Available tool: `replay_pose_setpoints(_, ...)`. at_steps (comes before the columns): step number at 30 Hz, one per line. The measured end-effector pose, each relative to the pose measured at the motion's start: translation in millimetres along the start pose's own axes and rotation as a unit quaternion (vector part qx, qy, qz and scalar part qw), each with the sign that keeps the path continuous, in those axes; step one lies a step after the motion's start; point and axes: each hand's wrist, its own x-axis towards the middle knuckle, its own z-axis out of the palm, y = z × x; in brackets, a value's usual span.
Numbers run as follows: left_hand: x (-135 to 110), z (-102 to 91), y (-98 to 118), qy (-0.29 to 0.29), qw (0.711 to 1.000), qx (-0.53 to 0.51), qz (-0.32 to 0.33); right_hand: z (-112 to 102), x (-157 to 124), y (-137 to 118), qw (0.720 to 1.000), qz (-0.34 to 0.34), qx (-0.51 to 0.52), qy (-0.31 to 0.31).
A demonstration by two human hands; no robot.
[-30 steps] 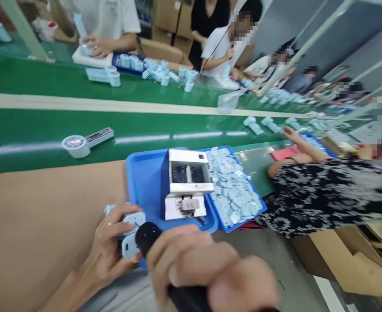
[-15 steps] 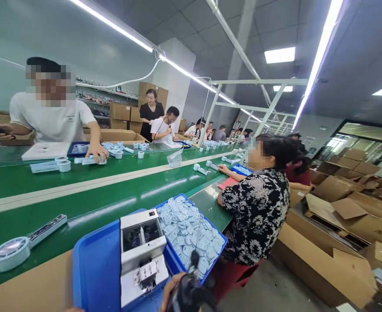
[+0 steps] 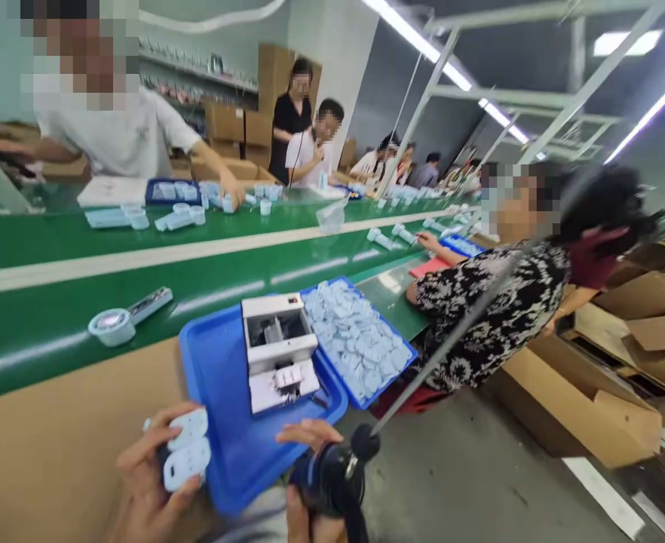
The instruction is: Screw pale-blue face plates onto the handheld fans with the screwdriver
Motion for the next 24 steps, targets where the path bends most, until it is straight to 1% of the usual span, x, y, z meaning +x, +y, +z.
replay_pose_setpoints(1, 1.6, -0.6, 3.0, -0.002, 1.0, -0.005, 0.011, 2.9, -6.0, -8.3, 1.0, 0.005, 0.004, 0.012)
replay_pose_setpoints(3, 5.2, -0.2, 7.6, -0.007, 1.0, -0.017, 0.019, 9.6, -3.6, -21.9, 0.998, 0.012, 0.017, 0.061)
replay_pose_setpoints(5, 8.0, 0.7, 12.4, -0.013, 1.0, -0.017, 0.008, 14.9, 16.1, -32.1, 0.993, -0.002, 0.025, 0.119)
replay_pose_setpoints(6, 9.0, 1.0, 15.1, -0.021, 1.0, -0.007, -0.001, 16.7, 30.6, -36.0, 0.989, -0.022, 0.028, 0.143)
replay_pose_setpoints(7, 10.0, 1.1, 18.0, -0.031, 0.999, 0.009, -0.007, 18.3, 46.9, -38.8, 0.988, -0.026, 0.032, 0.151)
replay_pose_setpoints(8, 11.0, 1.1, 21.0, -0.039, 0.999, 0.027, -0.01, 20.0, 63.8, -40.2, 0.985, -0.046, 0.04, 0.16)
replay_pose_setpoints(9, 12.3, 1.1, 23.8, -0.042, 0.998, 0.044, -0.007, 22.0, 80.2, -39.8, 0.985, -0.06, 0.052, 0.155)
replay_pose_setpoints(11, 15.5, 1.2, 28.5, -0.038, 0.997, 0.063, 0.008, 27.9, 107.7, -33.1, 0.983, -0.118, 0.091, 0.11)
replay_pose_setpoints(14, 19.6, 2.6, 32.6, -0.027, 0.998, 0.06, 0.02, 38.2, 128.9, -11.8, 0.981, -0.145, 0.116, 0.048)
replay_pose_setpoints(17, 20.8, 5.5, 34.6, -0.02, 0.998, 0.049, 0.019, 43.5, 129.9, 9.9, 0.984, -0.146, 0.1, 0.006)
replay_pose_setpoints(19, 20.6, 7.5, 35.7, -0.011, 0.999, 0.045, 0.017, 43.2, 124.8, 16.6, 0.986, -0.136, 0.094, -0.019)
replay_pose_setpoints(22, 20.2, 9.9, 37.5, -0.005, 0.999, 0.046, 0.019, 40.1, 116.4, 10.6, 0.989, -0.105, 0.094, -0.046)
replay_pose_setpoints(24, 20.1, 11.2, 38.8, -0.004, 0.999, 0.047, 0.019, 37.3, 114.2, 2.4, 0.99, -0.095, 0.095, -0.04)
